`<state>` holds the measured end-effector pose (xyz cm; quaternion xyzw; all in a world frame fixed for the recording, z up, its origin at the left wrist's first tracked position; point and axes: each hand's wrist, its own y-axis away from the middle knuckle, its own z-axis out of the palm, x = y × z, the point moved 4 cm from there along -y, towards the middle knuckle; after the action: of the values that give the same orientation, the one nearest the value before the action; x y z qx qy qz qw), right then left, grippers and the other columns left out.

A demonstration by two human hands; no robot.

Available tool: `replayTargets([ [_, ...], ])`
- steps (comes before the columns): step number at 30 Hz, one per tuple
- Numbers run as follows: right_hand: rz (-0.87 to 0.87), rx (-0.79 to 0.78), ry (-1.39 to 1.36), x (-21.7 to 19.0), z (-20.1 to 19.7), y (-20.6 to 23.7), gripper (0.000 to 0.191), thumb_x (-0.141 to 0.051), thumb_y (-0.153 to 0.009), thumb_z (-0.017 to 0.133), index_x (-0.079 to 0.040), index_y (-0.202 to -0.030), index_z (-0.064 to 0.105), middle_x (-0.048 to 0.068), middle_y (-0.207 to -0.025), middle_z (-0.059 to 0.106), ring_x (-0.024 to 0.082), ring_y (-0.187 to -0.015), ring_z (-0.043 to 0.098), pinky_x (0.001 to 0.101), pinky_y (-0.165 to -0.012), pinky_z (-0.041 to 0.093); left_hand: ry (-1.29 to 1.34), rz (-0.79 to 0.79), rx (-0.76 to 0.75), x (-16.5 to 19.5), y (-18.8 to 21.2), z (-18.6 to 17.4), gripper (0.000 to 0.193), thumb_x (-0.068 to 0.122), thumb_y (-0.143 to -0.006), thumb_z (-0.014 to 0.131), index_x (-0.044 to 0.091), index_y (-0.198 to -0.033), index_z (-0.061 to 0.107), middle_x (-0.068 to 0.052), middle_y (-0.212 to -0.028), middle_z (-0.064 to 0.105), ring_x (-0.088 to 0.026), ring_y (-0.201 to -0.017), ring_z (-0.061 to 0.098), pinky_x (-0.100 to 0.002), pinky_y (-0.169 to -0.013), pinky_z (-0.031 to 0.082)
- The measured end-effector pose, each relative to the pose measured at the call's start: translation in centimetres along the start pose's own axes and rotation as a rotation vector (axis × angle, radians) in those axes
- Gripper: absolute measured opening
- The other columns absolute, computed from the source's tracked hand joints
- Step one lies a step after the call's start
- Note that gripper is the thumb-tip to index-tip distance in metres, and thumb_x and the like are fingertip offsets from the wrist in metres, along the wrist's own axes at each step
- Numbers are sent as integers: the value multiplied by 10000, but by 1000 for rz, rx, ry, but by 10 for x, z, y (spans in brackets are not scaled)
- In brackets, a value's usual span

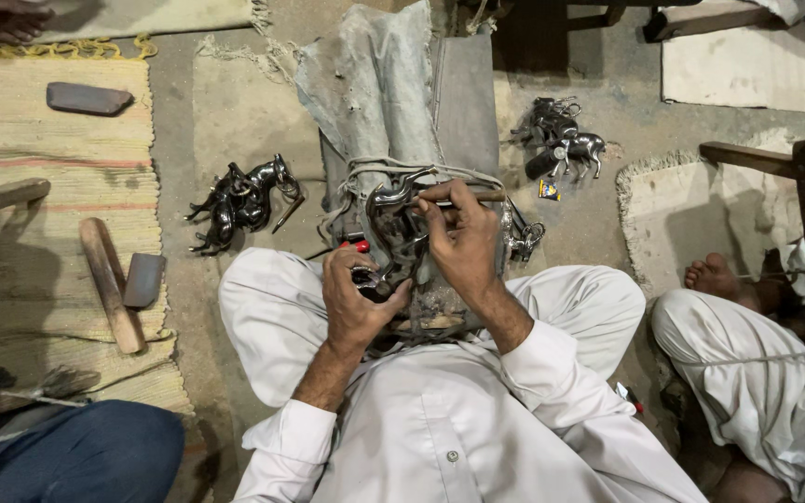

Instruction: The person sits cross-legged on the floor with a leather sandbag on their lap, holding a metal horse figurine against it. They use a small hand tool to engrave and detail the figurine's surface, repositioning and turning the piece as they work, then set it down with other finished figurines and pick up another.

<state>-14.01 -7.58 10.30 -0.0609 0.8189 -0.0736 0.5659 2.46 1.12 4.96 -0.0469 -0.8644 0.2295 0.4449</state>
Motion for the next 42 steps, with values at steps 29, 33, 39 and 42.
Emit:
replayTargets([
  [29, -225, -236, 200, -14, -15, -11, 150, 46, -911, 687, -6, -1026, 606, 142, -910, 735, 303, -847, 757, 390, -691, 556, 59, 5, -111, -19, -16, -3, 641, 179, -638, 963, 66, -1071, 504, -97, -1024, 590, -328, -1089, 616, -468, -1003, 520],
  [33, -245, -262, 218, -15, -16, -11, 159, 40, -904, 693, -5, -1026, 602, 142, -909, 733, 308, -854, 757, 394, -703, 555, 73, 8, -100, -17, -17, -5, 649, 175, -634, 959, 63, -1081, 502, -108, -1045, 588, -335, -1094, 612, -455, -957, 526],
  [39, -282, -288, 215, -14, -18, -9, 160, 45, -905, 683, -12, -1030, 601, 136, -935, 740, 303, -873, 764, 380, -709, 573, 107, -11, -129, -18, -18, -6, 649, 188, -652, 961, 63, -1091, 500, -120, -1091, 579, -316, -1055, 601, -441, -921, 523],
  [42, -305, -301, 223, -13, -19, -7, 186, 47, -874, 686, -25, -1031, 618, 136, -929, 744, 311, -872, 758, 385, -715, 576, 90, -7, -122, -18, -17, -7, 645, 192, -640, 964, 68, -1077, 506, -124, -1098, 579, -319, -1063, 594, -446, -936, 518],
])
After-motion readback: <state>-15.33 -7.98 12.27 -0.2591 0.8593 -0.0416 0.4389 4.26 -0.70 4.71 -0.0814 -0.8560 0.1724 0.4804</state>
